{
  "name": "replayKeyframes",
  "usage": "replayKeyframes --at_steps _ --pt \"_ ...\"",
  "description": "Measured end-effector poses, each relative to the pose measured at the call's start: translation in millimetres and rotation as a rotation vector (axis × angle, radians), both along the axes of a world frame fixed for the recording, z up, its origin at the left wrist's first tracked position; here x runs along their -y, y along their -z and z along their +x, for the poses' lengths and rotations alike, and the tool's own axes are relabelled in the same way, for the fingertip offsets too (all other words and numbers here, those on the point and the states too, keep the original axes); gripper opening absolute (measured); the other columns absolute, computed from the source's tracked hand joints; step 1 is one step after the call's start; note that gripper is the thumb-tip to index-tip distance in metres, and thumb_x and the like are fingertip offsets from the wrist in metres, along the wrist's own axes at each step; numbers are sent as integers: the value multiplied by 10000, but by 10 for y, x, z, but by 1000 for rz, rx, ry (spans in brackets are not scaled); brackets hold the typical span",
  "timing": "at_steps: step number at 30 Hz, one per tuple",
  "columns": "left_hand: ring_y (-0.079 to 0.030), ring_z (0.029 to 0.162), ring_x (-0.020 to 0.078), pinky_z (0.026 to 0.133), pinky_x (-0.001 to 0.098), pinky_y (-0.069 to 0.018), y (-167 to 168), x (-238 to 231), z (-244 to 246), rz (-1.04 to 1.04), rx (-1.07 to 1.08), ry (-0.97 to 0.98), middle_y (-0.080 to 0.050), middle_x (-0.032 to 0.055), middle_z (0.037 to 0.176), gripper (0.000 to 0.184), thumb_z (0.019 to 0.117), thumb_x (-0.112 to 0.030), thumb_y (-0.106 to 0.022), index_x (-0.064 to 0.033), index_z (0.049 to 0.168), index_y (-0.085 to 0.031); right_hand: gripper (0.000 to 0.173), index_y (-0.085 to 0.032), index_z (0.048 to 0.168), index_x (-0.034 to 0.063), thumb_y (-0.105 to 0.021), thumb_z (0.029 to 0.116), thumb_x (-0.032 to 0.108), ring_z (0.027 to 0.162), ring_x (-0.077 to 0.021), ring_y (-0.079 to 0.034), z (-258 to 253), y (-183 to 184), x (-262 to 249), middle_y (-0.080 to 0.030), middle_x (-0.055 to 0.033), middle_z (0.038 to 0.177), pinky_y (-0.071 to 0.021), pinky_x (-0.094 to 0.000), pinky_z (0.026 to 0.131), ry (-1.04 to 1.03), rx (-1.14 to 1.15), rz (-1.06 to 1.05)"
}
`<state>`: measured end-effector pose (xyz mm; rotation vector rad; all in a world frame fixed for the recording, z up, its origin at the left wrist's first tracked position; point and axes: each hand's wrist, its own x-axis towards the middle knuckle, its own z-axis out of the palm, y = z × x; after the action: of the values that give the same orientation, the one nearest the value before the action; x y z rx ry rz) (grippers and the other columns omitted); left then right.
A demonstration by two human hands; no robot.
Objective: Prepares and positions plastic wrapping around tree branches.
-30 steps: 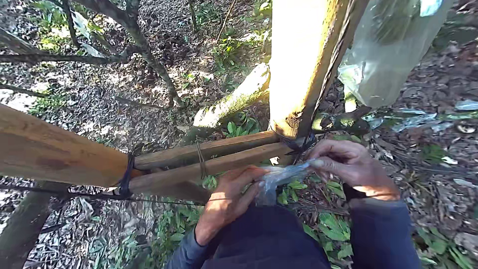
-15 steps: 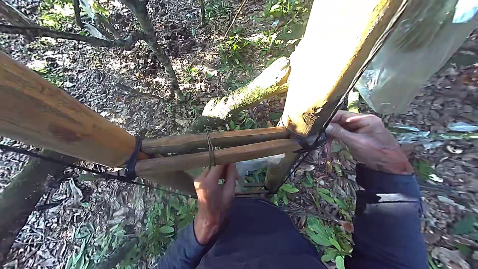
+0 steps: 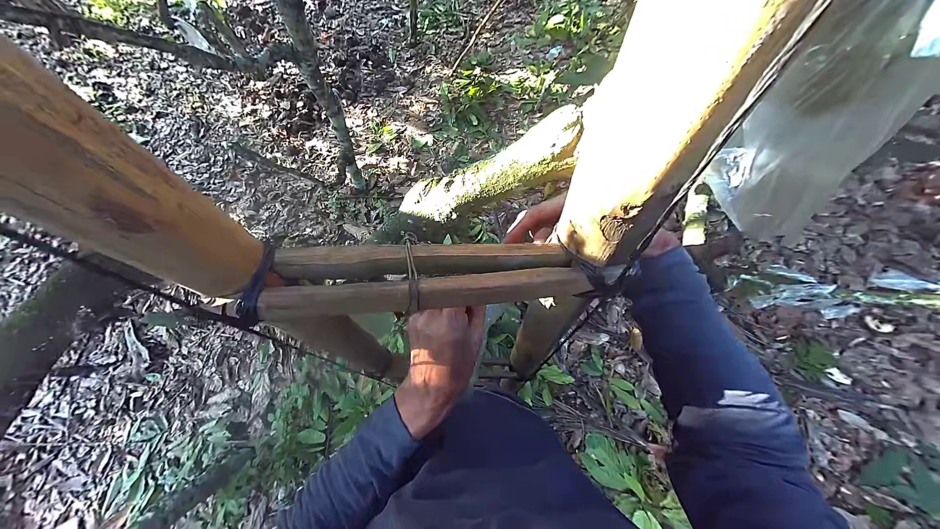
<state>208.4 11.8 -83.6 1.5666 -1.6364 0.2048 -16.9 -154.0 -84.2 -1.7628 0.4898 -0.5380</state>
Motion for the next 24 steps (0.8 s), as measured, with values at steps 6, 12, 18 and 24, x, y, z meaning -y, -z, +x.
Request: replayKeyframes --at_steps 6,12,18,24 --pt "-702 627 221 574 357 -552 -17 98 -53 -2 -63 -30 -707 113 679 150 807 -159 -759 -41 722 -721 475 -613 1303 -17 -493 1063 375 946 -134 -688 153 58 123 -715 -135 1143 -572 -284 842 -100 175 86" --pt "-670 617 127 589 259 -558 26 -33 -2 -19 -243 125 -697 68 700 120 857 -141 -756 -32 819 -725 201 -682 1158 7 -611 984 79 889 -145 -688 110 123 106 -717 -99 1032 -580 -265 743 59 45 186" --pt "-678 603 74 536 232 -600 33 -239 262 177 -689 442 -728 1 783 171 1035 -188 -604 -57 991 -705 270 -673 1119 -7 -614 1002 230 883 -100 -694 264 230 108 -729 -72 973 -573 -250 793 -109 258 204" --pt "-710 690 94 646 250 -611 131 -239 296 136 -429 223 -741 60 807 136 933 -132 -696 -1 950 -730 174 -705 1047 49 -572 948 -3 762 -43 -662 381 -205 -1 -711 -20 880 -558 -195 681 -39 -141 191"
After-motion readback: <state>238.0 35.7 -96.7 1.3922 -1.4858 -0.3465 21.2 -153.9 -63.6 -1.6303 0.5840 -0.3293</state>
